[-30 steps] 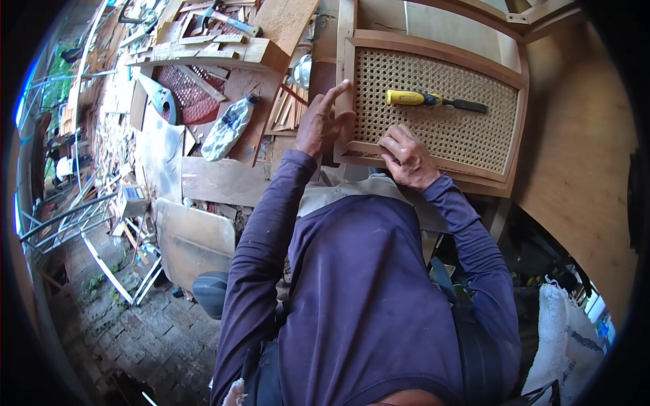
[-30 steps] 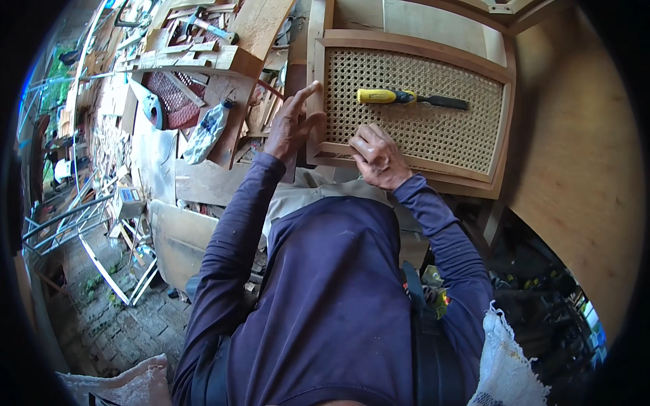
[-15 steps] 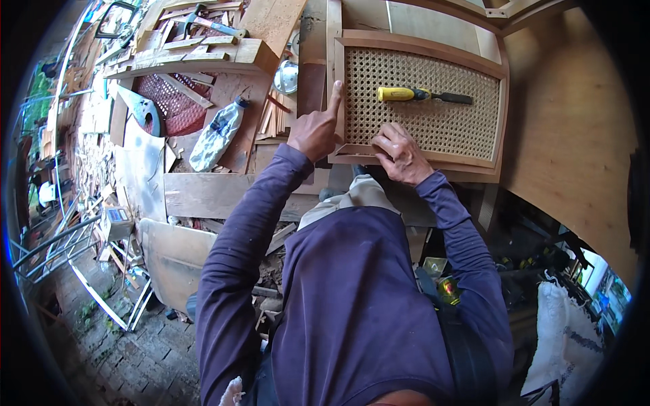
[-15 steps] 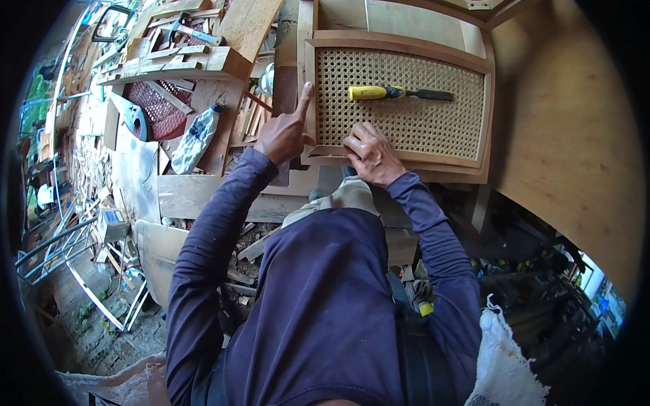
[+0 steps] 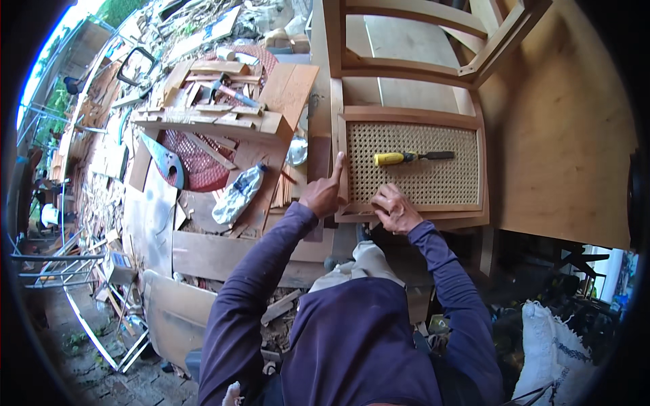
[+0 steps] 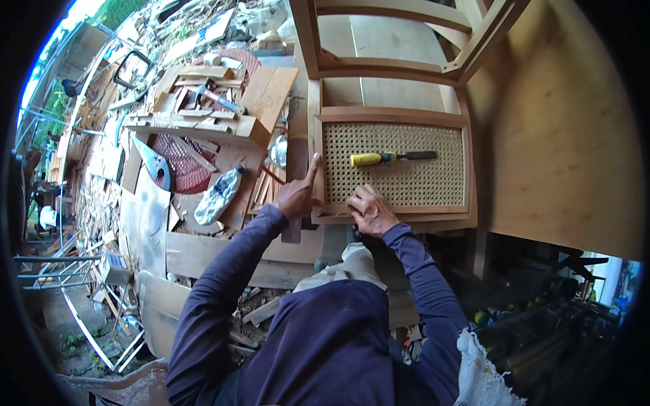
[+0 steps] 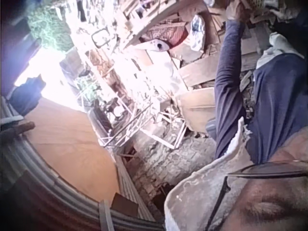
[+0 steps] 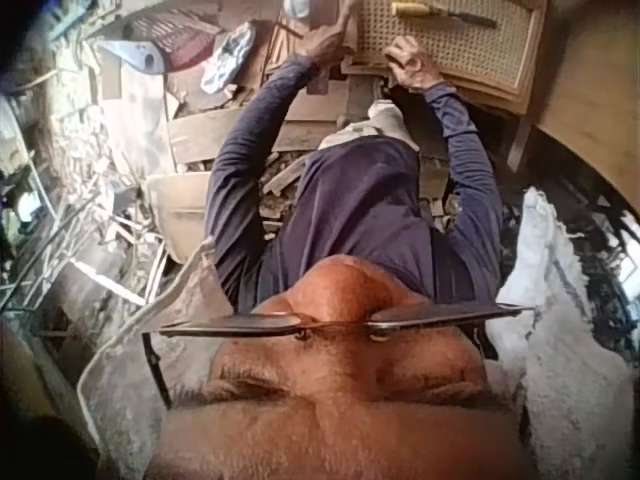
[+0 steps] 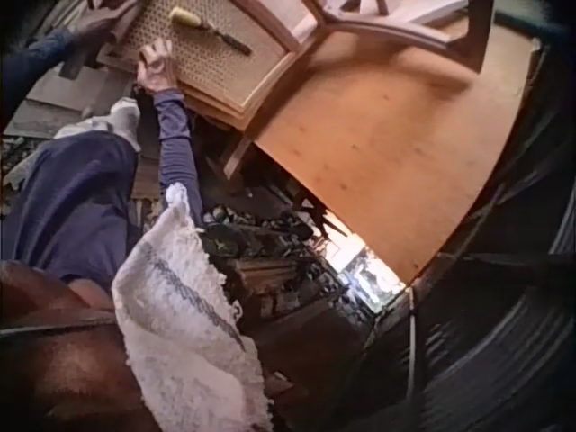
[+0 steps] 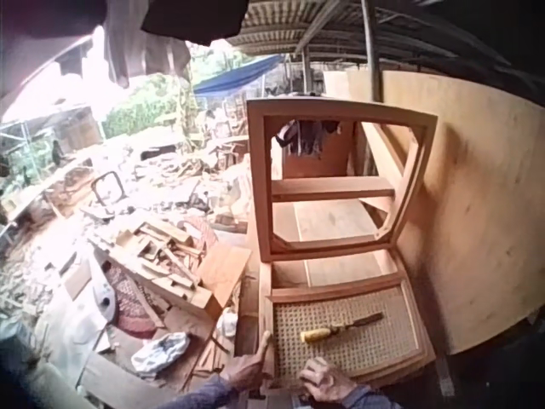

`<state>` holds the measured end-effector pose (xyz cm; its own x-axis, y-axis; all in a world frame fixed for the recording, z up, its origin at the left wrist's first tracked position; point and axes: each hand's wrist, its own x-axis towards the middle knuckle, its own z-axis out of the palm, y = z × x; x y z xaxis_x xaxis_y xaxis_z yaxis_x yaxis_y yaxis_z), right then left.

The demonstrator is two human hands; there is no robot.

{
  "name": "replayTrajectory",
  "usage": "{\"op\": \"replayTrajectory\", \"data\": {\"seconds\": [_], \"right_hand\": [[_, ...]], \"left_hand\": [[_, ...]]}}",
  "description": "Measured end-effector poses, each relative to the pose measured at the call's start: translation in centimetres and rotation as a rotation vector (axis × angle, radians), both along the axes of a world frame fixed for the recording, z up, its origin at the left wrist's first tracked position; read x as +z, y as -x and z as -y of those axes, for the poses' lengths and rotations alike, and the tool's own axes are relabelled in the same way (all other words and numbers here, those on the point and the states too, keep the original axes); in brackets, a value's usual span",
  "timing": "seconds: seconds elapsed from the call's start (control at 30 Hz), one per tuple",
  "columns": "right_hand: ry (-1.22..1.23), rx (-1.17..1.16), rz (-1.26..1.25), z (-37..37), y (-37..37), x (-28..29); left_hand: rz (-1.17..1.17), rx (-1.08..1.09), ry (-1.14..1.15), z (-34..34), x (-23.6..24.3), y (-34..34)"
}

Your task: Repairing a wooden chair by applying glue to wooden strips and attaching them to the frame.

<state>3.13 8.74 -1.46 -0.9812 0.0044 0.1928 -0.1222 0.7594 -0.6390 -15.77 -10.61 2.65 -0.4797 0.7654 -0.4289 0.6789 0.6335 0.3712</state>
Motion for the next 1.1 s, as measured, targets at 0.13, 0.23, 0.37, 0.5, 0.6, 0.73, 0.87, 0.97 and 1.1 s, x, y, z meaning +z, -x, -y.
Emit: {"op": "replayTrajectory", "data": {"seconds": [0.13,0.23,0.37,0.5,0.6,0.73,0.87,0.97,1.1], "right_hand": [[-0.006,0.005,0.051,-0.4,-0.1,-0.5],[0.006,0.012,0.078,-0.5,0.0,-0.6],[0.006,0.006,0.053,-1.0,-0.5,-0.8],[0.005,-0.007,-0.08,-0.7,-0.9,-3.0],[0.011,-0.028,-0.122,1.0,-0.2,-3.8],[0.047,-0.081,-0.136,1.9,-0.9,-1.0],[-0.008,-0.347,-0.238,2.3,-3.7,2.9],[0.479,-0.948,-0.31,4.9,-8.1,3.7],[1.514,-1.223,-0.058,6.6,-11.0,2.6]], "left_hand": [[0.03,-0.001,0.057,-1.1,0.9,0.5],[-0.175,0.048,-0.118,-2.1,0.8,1.0],[-0.224,0.133,-0.112,-4.6,2.4,1.7],[-0.244,-0.004,-0.545,-3.9,2.5,0.6],[-0.077,-0.223,-0.453,-2.6,4.6,-2.9],[0.076,-0.239,-0.325,-2.7,3.7,-6.1],[0.114,-0.269,-0.421,-2.5,1.6,-5.8],[0.123,-0.249,-0.439,-1.2,2.7,-5.9],[0.113,-0.241,-0.447,2.0,3.9,-7.0]]}}
